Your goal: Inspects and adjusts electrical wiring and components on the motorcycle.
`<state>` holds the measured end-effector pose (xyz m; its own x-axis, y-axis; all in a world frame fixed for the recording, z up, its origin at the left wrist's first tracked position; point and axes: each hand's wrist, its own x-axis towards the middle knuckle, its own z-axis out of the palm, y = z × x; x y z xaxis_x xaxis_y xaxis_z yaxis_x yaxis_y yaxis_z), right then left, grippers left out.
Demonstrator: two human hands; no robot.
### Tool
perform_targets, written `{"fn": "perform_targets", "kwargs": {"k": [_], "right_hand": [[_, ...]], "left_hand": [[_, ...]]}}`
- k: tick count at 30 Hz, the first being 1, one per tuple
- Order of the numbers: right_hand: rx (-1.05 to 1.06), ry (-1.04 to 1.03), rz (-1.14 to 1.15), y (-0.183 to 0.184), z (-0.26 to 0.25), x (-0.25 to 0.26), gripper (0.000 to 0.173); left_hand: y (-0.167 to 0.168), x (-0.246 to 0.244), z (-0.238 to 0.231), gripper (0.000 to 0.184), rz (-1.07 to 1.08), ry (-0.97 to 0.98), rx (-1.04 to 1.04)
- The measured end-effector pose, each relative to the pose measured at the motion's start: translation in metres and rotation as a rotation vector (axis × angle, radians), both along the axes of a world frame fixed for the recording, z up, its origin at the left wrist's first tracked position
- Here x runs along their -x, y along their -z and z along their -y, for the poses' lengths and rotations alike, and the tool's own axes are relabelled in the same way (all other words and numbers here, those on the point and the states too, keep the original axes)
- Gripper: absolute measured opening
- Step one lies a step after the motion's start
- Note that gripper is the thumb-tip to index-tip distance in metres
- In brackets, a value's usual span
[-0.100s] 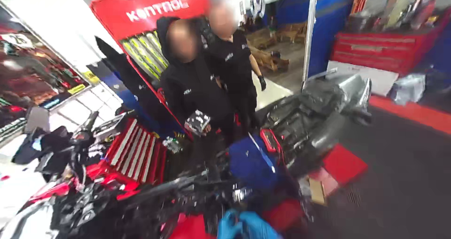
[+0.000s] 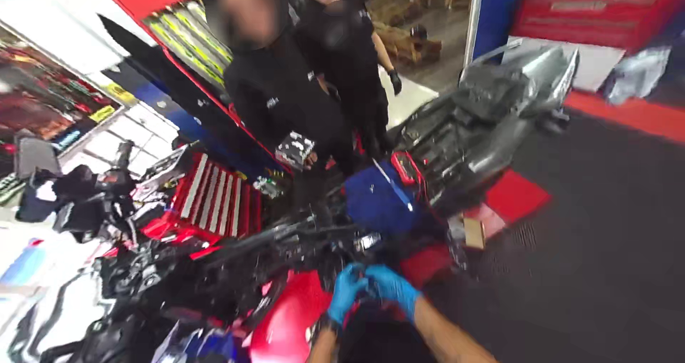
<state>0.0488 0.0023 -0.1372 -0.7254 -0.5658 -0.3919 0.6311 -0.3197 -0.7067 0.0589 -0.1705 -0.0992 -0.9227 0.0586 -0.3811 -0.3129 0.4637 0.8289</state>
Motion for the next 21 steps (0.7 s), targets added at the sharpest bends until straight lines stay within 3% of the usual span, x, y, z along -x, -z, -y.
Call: {"fn": "perform_targets", "kwargs": {"k": [2, 5, 11, 16, 21], "right_hand": [[-0.144, 0.010, 0.129, 0.005, 0.010, 0.000, 0.016], [-0.202, 0.091, 0.172, -0.008, 0.010, 0.001, 0.009], [-0.279, 0.218, 0.048, -0.013, 0.014, -0.005, 0.014], [-0.270, 0.269, -0.001, -0.009, 0.010, 0.002, 0.015], [-0.302, 0.327, -0.007, 0.002, 0.025, -0.022, 0.012]], "left_hand": [[0.000, 0.001, 0.002, 0.047, 0.033, 0.020, -0.052], [0.000, 0.000, 0.000, 0.042, -0.004, 0.003, -0.071], [0.010, -0.003, -0.011, 0.028, -0.131, -0.134, 0.012], [0.016, 0.011, -0.011, 0.027, -0.179, -0.081, 0.042], [0.021, 0.004, 0.000, 0.029, -0.141, -0.050, 0.069]]}}
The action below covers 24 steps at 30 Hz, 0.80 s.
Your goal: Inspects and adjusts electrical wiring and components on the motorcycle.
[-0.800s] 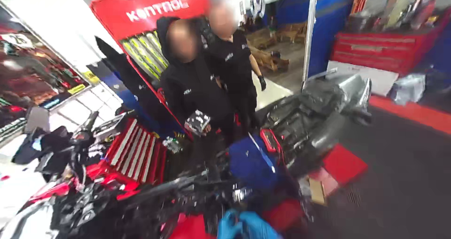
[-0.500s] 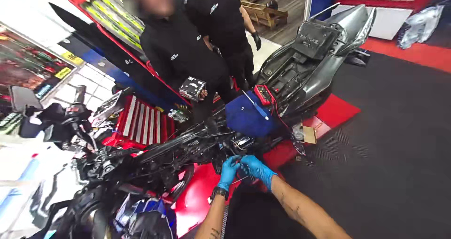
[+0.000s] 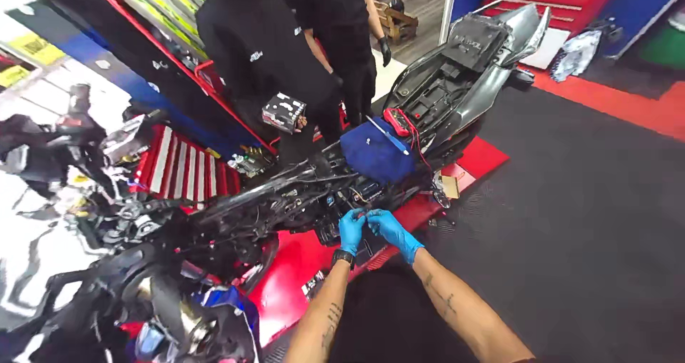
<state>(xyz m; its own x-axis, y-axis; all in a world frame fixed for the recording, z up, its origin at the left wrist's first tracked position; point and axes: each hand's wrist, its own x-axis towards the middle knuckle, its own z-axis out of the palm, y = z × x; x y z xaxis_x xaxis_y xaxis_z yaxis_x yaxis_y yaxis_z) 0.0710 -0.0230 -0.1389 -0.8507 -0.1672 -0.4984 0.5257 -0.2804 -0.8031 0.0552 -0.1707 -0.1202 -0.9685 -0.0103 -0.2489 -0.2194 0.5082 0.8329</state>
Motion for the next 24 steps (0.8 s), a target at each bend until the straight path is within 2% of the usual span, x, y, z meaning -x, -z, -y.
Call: {"fn": "perform_targets", "kwargs": {"k": [2, 6, 9, 12, 15, 19, 22, 24], "right_hand": [[-0.011, 0.044, 0.003, 0.000, 0.005, -0.012, 0.020], [0.040, 0.201, 0.070, -0.023, -0.009, -0.016, 0.021], [-0.197, 0.209, 0.000, -0.060, -0.046, 0.012, 0.026], [-0.535, 0.141, -0.142, -0.122, -0.075, 0.079, 0.031], [-0.724, 0.075, -0.219, -0.162, -0.081, 0.145, 0.034], [-0.748, -0.023, -0.242, -0.179, -0.085, 0.157, 0.037], [-0.758, 0.008, -0.297, -0.186, -0.099, 0.175, 0.038], [-0.666, 0.047, -0.364, -0.191, -0.109, 0.179, 0.036]], "left_hand": [[-0.002, 0.002, 0.004, 0.029, 0.017, 0.014, -0.002], [-0.003, 0.005, 0.015, 0.031, 0.041, -0.007, -0.092], [0.004, -0.003, 0.022, 0.032, 0.083, -0.058, -0.220], [0.000, -0.006, 0.021, 0.034, 0.139, -0.184, -0.424], [-0.005, -0.009, 0.016, 0.034, 0.169, -0.303, -0.564], [-0.005, -0.011, 0.015, 0.029, 0.214, -0.394, -0.663], [-0.002, -0.011, 0.014, 0.030, 0.250, -0.504, -0.741], [0.001, -0.006, 0.012, 0.028, 0.245, -0.540, -0.779]]}}
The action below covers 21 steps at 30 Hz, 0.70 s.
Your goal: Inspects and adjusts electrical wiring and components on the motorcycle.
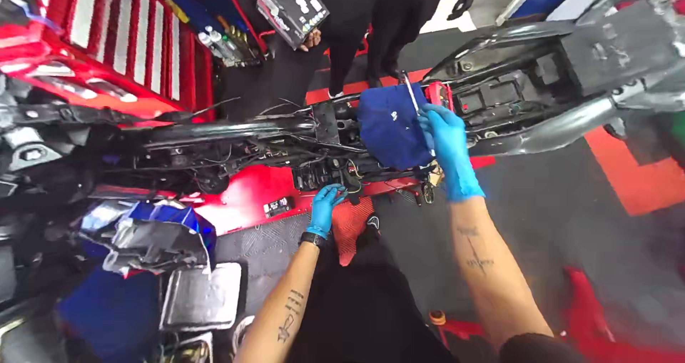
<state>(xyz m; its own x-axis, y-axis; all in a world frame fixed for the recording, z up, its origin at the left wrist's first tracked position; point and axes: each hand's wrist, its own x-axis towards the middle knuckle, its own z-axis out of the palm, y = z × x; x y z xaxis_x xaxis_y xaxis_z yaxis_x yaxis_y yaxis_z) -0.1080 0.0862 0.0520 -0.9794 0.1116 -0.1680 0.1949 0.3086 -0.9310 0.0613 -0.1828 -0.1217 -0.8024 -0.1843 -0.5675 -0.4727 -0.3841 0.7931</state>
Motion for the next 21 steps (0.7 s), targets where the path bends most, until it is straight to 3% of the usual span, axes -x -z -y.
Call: {"fn": "perform_targets", "kwargs": {"k": [3, 8, 12, 17, 21], "right_hand": [[0.234, -0.129, 0.047, 0.017, -0.006, -0.051, 0.033], [0.305, -0.307, 0.421, 0.111, 0.023, -0.125, 0.022], [0.246, -0.397, 0.493, 0.162, 0.050, -0.124, 0.024], [0.267, -0.557, 0.520, 0.180, 0.072, -0.111, 0.023], [0.297, -0.528, 0.461, 0.189, 0.076, -0.111, 0.013]], "left_hand": [[0.004, -0.007, -0.004, 0.027, -0.017, 0.010, 0.044], [0.021, -0.005, -0.010, 0.027, -0.092, 0.046, 0.153], [0.023, -0.005, -0.014, 0.024, -0.132, 0.065, 0.256], [0.024, -0.007, -0.018, 0.023, -0.171, 0.129, 0.422], [0.023, -0.005, -0.017, 0.023, -0.169, 0.155, 0.422]]}}
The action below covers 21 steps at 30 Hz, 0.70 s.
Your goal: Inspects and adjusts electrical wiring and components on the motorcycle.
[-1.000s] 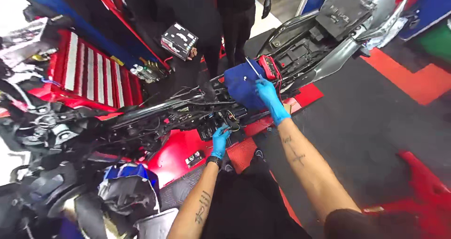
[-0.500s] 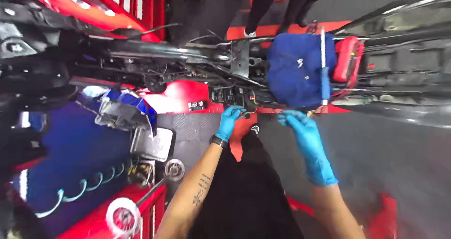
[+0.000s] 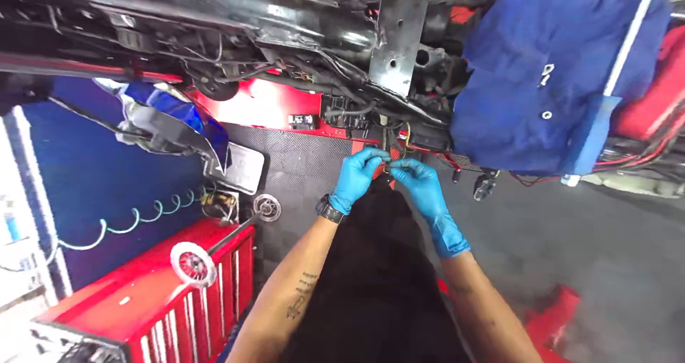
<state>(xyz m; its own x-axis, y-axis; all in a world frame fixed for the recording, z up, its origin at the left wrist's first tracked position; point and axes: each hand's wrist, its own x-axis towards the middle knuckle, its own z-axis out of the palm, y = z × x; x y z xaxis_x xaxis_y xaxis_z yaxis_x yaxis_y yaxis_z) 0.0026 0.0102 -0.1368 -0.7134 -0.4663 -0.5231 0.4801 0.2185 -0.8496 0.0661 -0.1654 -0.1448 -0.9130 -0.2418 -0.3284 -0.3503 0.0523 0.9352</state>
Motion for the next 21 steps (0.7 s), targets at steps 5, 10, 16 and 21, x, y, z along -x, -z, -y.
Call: {"fn": "perform_targets", "kwargs": {"k": [5, 10, 16, 21], "right_hand": [[-0.041, 0.063, -0.111, 0.003, -0.002, 0.004, 0.009], [-0.064, 0.084, 0.127, -0.002, 0.012, 0.000, 0.014], [0.068, 0.185, 0.328, -0.004, 0.013, -0.008, 0.021], [-0.004, 0.119, 0.074, 0.005, -0.005, -0.004, 0.013]], "left_hand": [[0.000, 0.003, 0.006, 0.021, -0.025, 0.113, -0.019], [-0.003, -0.001, 0.014, 0.023, -0.029, 0.187, -0.015], [0.001, -0.003, 0.020, 0.018, -0.046, 0.167, -0.006], [0.002, -0.004, 0.026, 0.017, -0.038, 0.171, 0.011]]}}
